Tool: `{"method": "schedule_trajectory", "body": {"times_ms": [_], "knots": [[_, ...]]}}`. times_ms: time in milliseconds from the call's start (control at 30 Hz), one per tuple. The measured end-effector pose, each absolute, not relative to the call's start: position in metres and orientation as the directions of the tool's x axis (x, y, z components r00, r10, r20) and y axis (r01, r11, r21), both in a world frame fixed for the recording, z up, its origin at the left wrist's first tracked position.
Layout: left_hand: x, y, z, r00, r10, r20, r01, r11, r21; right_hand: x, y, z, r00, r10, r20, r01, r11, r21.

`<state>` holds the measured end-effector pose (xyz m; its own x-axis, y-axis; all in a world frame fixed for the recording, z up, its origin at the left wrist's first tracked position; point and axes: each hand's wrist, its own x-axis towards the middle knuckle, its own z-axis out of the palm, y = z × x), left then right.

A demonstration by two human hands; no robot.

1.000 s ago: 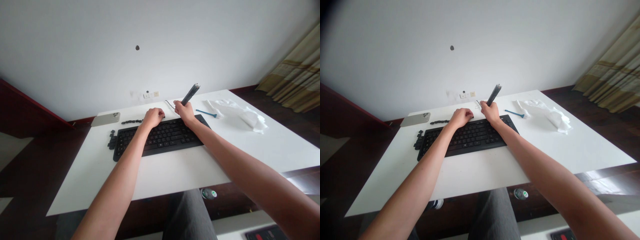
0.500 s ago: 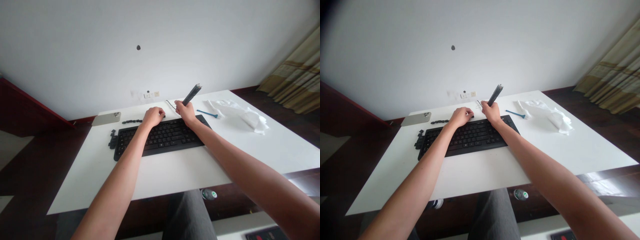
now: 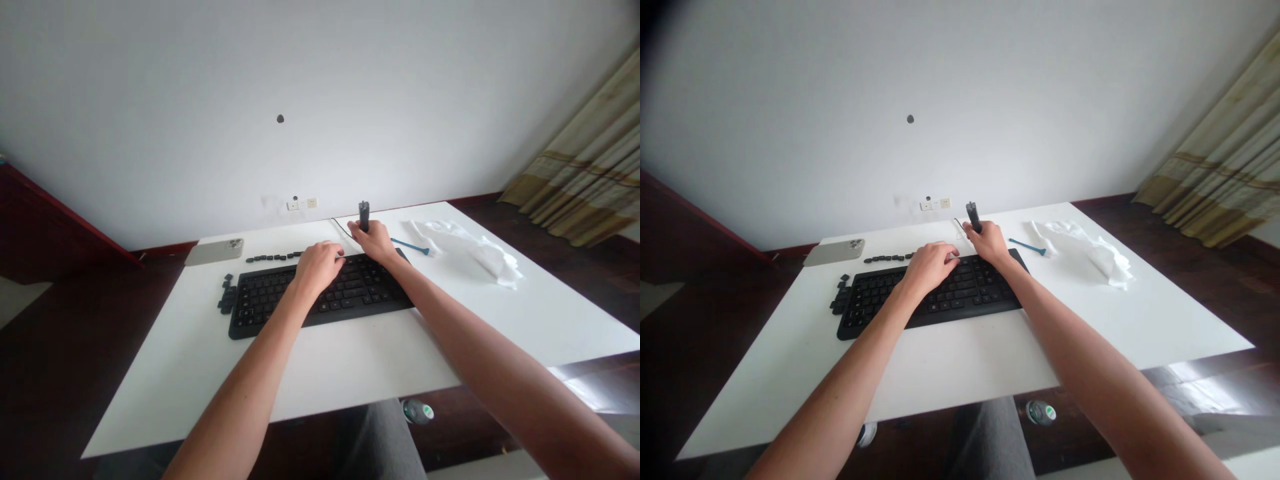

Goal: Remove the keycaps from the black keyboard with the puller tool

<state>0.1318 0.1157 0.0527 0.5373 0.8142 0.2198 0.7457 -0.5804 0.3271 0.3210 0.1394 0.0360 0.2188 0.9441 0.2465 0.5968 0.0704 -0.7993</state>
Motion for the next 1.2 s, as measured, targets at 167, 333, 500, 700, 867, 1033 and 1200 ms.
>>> {"method": "schedule_trajectory", "body": {"times_ms": [167, 333, 500, 700, 867, 1033, 1200], "knots": [[0.123, 0.124, 0.047, 0.517, 0.835, 0.188, 0.737, -0.545, 0.4, 0.327, 0.137, 0.041, 0.159, 0.953, 0.256, 0.688, 0.079, -0.721], [0.122, 0.124, 0.049, 0.54, 0.819, 0.196, 0.702, -0.566, 0.431, 0.328, 0.129, 0.057, -0.021, 0.971, 0.238, 0.825, 0.151, -0.545], [0.126, 0.12, 0.049, 0.561, 0.8, 0.214, 0.679, -0.592, 0.434, 0.321, 0.121, 0.071, -0.103, 0.982, 0.157, 0.923, 0.153, -0.353], [0.126, 0.121, 0.044, 0.567, 0.798, 0.205, 0.683, -0.595, 0.424, 0.315, 0.116, 0.071, -0.105, 0.993, 0.056, 0.97, 0.115, -0.212], [0.128, 0.12, 0.043, 0.589, 0.784, 0.196, 0.703, -0.617, 0.353, 0.311, 0.112, 0.073, -0.119, 0.992, 0.031, 0.977, 0.123, -0.174], [0.128, 0.118, 0.046, 0.606, 0.777, 0.169, 0.725, -0.628, 0.283, 0.312, 0.109, 0.075, -0.191, 0.981, 0.017, 0.964, 0.191, -0.185], [0.128, 0.119, 0.047, 0.605, 0.78, 0.159, 0.731, -0.624, 0.275, 0.318, 0.113, 0.072, -0.251, 0.968, -0.015, 0.926, 0.235, -0.296]]}}
